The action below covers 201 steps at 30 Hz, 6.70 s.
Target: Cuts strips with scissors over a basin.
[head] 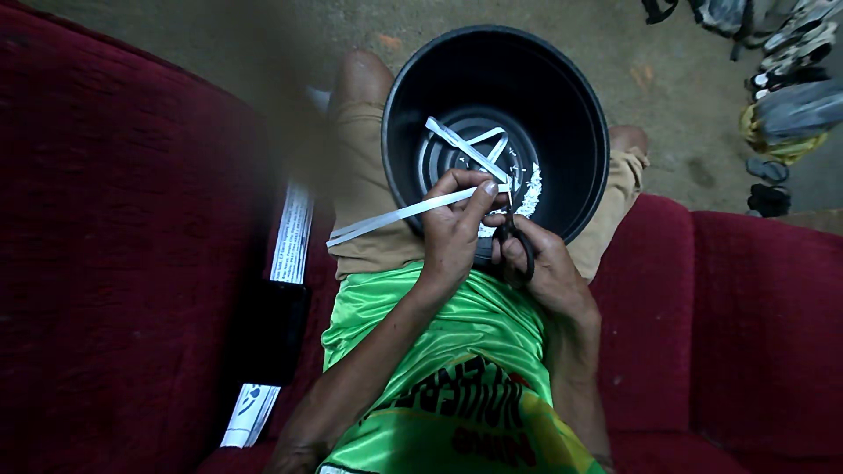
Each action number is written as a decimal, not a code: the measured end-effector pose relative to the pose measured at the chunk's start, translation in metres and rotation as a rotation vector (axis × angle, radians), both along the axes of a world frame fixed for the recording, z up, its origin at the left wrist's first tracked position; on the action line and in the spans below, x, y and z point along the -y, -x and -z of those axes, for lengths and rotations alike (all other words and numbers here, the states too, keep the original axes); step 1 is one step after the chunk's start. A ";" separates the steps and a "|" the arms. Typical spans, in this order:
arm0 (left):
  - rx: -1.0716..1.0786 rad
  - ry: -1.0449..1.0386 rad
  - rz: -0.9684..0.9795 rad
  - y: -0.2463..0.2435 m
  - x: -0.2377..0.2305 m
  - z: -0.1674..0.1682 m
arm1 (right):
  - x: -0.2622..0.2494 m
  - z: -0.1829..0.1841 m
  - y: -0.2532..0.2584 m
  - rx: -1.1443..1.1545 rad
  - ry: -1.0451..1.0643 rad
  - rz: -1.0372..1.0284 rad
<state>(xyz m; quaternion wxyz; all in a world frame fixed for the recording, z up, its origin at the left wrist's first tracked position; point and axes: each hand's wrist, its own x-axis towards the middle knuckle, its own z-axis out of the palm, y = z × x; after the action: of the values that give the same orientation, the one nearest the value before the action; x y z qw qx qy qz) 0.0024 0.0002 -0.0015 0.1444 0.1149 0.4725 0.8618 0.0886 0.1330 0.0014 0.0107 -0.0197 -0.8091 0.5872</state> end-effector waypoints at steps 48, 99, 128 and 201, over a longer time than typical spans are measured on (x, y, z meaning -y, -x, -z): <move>-0.026 0.023 -0.051 0.001 -0.005 0.003 | -0.001 0.000 0.003 -0.053 -0.184 0.023; -0.016 0.018 -0.077 0.003 -0.008 0.005 | 0.000 0.002 0.003 -0.059 -0.143 0.028; 0.015 0.009 -0.074 0.003 -0.009 0.005 | 0.000 0.001 0.000 -0.036 -0.126 0.003; -0.010 0.081 -0.046 -0.004 -0.001 -0.001 | -0.001 0.002 0.002 -0.013 -0.152 -0.014</move>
<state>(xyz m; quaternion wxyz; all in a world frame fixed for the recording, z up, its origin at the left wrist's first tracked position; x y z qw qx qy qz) 0.0067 0.0014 -0.0007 0.1267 0.1024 0.5104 0.8443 0.0870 0.1338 -0.0004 0.0135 -0.0093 -0.8515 0.5242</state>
